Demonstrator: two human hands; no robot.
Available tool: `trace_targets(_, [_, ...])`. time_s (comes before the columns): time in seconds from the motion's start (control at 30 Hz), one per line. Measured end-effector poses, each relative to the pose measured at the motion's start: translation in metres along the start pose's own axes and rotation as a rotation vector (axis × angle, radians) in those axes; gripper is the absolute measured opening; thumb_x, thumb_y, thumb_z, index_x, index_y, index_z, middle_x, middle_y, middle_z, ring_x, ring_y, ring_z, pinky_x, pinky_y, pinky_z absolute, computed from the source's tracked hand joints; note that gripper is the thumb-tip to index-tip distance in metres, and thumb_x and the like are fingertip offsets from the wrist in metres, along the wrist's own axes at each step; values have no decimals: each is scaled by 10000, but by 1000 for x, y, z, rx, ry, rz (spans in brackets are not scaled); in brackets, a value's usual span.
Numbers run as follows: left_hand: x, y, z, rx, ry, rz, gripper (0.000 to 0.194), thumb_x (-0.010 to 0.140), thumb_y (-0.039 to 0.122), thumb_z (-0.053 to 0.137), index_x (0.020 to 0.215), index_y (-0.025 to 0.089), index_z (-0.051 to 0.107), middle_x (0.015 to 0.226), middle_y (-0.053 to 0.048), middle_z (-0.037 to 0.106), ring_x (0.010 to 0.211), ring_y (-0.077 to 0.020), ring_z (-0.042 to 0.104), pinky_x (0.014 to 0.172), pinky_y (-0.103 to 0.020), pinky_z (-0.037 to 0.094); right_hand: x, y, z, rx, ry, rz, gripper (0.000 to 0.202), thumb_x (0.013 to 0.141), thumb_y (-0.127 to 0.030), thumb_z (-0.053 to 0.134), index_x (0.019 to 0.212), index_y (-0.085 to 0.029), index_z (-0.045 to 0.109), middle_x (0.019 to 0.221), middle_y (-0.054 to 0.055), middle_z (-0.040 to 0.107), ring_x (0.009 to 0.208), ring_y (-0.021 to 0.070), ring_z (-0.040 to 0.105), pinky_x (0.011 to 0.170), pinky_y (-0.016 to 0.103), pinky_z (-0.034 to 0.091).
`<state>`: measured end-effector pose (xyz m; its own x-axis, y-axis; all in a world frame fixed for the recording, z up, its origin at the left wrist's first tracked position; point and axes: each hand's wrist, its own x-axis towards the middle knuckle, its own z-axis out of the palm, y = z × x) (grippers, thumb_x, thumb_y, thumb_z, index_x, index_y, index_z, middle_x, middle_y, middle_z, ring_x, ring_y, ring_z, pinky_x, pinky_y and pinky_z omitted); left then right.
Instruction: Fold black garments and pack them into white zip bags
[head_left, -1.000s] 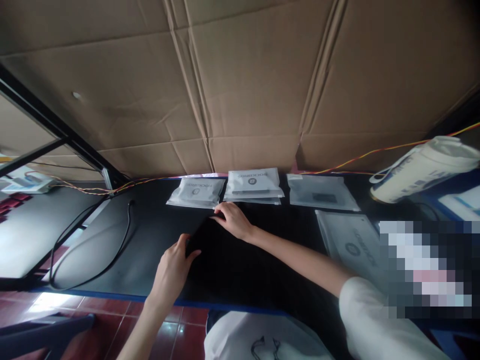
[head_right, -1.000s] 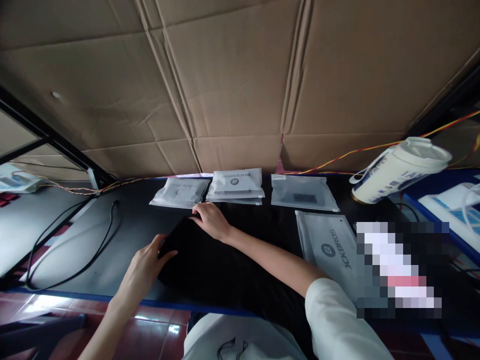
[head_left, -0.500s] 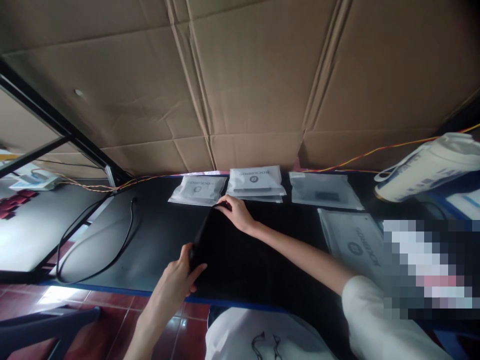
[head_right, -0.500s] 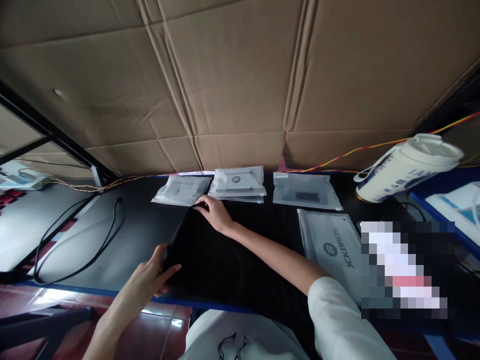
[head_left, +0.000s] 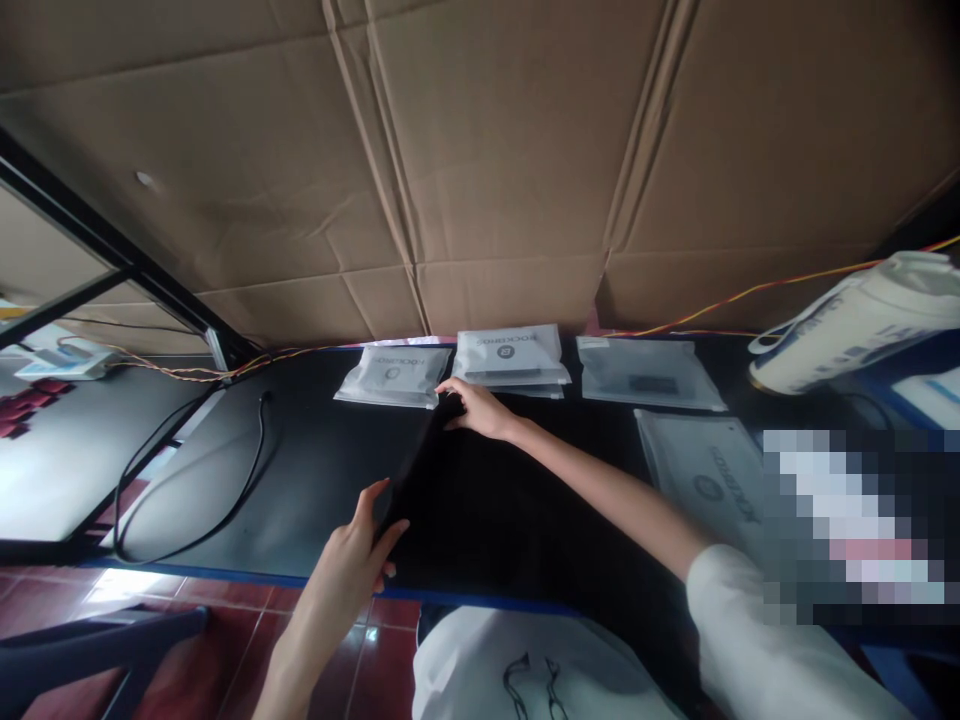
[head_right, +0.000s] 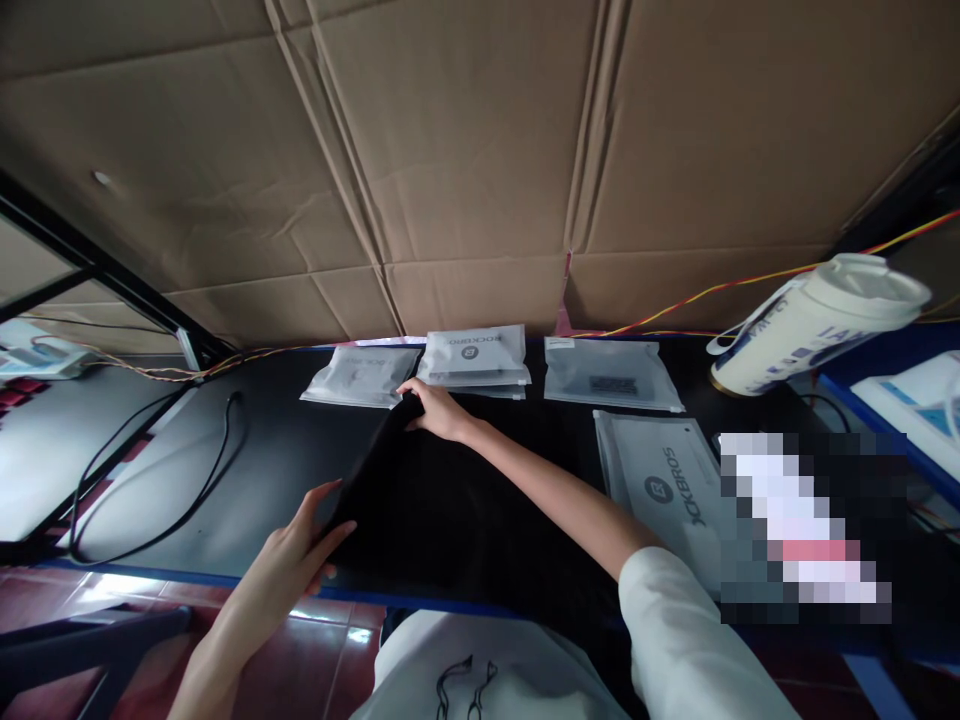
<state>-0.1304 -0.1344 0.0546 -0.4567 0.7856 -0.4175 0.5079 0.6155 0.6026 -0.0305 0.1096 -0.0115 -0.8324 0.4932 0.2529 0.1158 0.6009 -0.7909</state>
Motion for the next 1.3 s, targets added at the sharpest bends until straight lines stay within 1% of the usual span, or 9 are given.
trace_targets(0.17, [7, -8, 1, 59, 33, 29, 456, 856, 518, 381, 1205, 223, 381, 490, 83, 492, 399, -156, 545, 411, -237, 442, -2, -11, -6, -85, -57, 28, 562, 675, -217, 777, 1153, -167, 486, 1032, 52, 631, 919, 177, 613, 796, 297, 473])
trace_targets(0.3, [12, -9, 3, 89, 23, 29, 520, 823, 525, 460, 1236, 228, 352, 561, 70, 528, 468, -177, 614, 424, -242, 471, -5, -25, -17, -235, -106, 75, 640, 613, -251, 829, 1153, -154, 499, 1013, 91, 626, 921, 239, 605, 789, 350, 457])
trace_targets(0.43, [13, -10, 4, 80, -30, 6, 602, 790, 486, 512, 1279, 200, 309, 529, 72, 529, 461, -186, 611, 422, -249, 479, -3, -31, -26, -342, -209, 113, 367, 602, -173, 827, 882, -176, 589, 728, 7, 623, 725, 209, 615, 695, 318, 444])
trace_targets(0.5, [12, -10, 3, 72, -39, 10, 583, 789, 458, 504, 1270, 189, 314, 498, 81, 510, 436, -178, 591, 422, -249, 476, -1, -32, -29, -366, -232, 115, 269, 642, -134, 790, 808, -182, 584, 700, -8, 615, 692, 182, 609, 643, 280, 427])
trace_targets(0.7, [11, -13, 1, 24, -36, 30, 598, 778, 455, 512, 1283, 217, 297, 579, 67, 550, 453, -164, 596, 428, -251, 494, -2, -35, -31, -429, -198, 104, 294, 734, -126, 716, 977, -172, 558, 763, 2, 646, 698, 154, 618, 586, 240, 407])
trace_targets(0.97, [12, -14, 4, 41, -23, 21, 562, 781, 426, 505, 1272, 228, 319, 567, 76, 506, 447, -154, 580, 400, -227, 469, -7, -37, -18, -606, -91, 124, 300, 788, -32, 604, 1061, -127, 521, 880, 89, 673, 781, 213, 648, 617, 282, 443])
trace_targets(1.03, [12, -14, 3, 46, -30, 33, 561, 791, 440, 497, 1275, 221, 317, 581, 63, 535, 458, -156, 589, 410, -228, 475, -12, -43, -17, -639, -70, 115, 324, 788, -82, 649, 1080, -113, 512, 893, 98, 671, 781, 215, 646, 624, 285, 456])
trace_targets(1.13, [12, -14, 3, 47, -32, 39, 598, 802, 469, 496, 1309, 224, 295, 610, 45, 580, 485, -164, 612, 419, -226, 475, -23, -49, -17, -692, -42, 104, 423, 759, -261, 737, 1080, -96, 517, 918, 121, 657, 839, 244, 632, 684, 321, 481])
trace_targets(1.3, [9, -13, 3, 144, -99, 27, 735, 797, 424, 529, 1407, 202, 185, 491, 77, 541, 427, -168, 576, 408, -220, 428, -39, -36, -16, -776, 5, 102, 452, 753, -434, 712, 1005, -89, 564, 974, 154, 612, 898, 270, 594, 746, 360, 483])
